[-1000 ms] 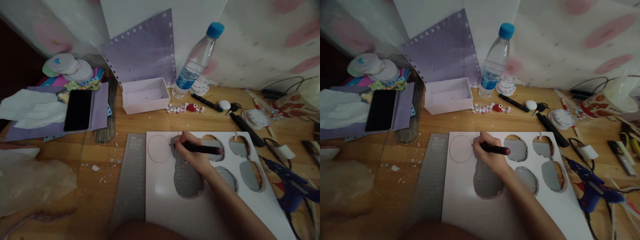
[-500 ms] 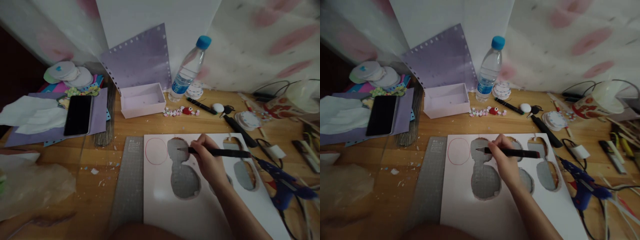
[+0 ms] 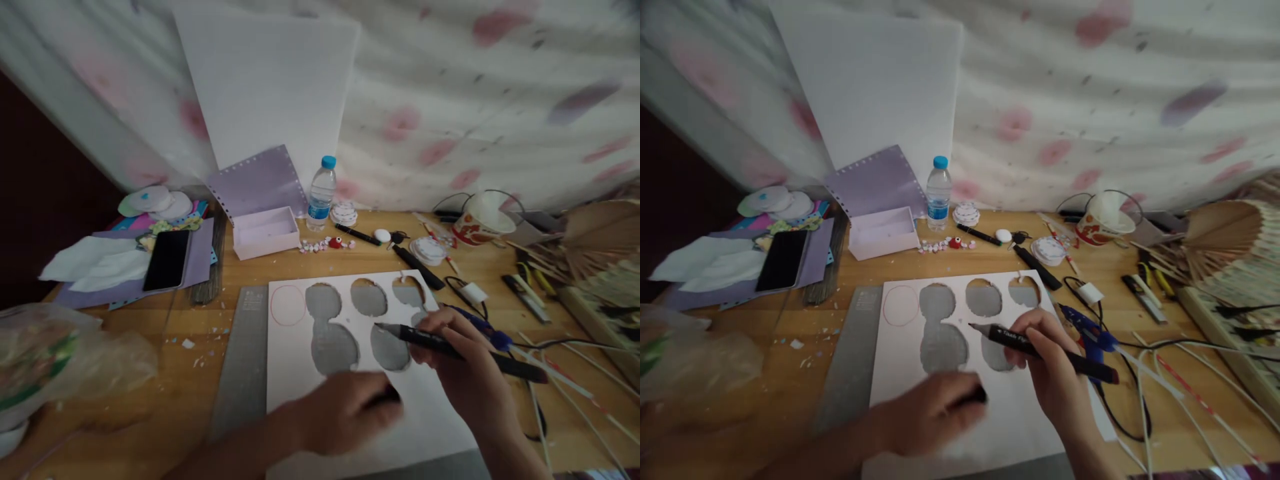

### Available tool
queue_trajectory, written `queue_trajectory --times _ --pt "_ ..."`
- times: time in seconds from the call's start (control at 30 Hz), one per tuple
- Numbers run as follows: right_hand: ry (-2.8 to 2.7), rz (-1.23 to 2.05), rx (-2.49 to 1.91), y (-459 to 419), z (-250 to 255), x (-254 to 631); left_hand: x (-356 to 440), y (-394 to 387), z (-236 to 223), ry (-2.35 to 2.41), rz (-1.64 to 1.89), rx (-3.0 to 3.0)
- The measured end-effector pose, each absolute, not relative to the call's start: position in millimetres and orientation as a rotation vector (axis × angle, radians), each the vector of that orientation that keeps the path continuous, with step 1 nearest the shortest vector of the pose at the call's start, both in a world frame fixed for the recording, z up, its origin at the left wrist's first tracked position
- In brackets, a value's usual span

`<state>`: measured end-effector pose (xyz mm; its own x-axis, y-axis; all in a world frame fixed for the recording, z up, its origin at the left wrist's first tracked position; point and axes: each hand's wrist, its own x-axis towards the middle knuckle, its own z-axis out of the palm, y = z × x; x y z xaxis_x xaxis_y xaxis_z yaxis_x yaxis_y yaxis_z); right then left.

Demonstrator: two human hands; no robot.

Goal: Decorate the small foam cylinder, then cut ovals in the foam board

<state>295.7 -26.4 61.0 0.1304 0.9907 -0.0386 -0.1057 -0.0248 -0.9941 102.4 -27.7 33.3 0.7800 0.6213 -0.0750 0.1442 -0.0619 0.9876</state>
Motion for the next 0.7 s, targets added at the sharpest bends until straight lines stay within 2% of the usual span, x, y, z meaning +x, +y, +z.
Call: queue_trajectory --times 0.17,0.3,0.53,0.7 --pt "-0.977 1.361 -0.993 -45 67 274 44 -33 57 0.951 0.628 1.528" --pt "-1.049 1.443 -0.904 -53 65 260 31 -54 64 1.083 0.644 1.571" --pt "-1.231 1.596 -0.933 -67 60 250 36 -71 72 1.038 0.551 1.884" --pt "-1.285 1.545 -1.000 -88 38 242 35 -77 86 1.021 0.435 2.166"
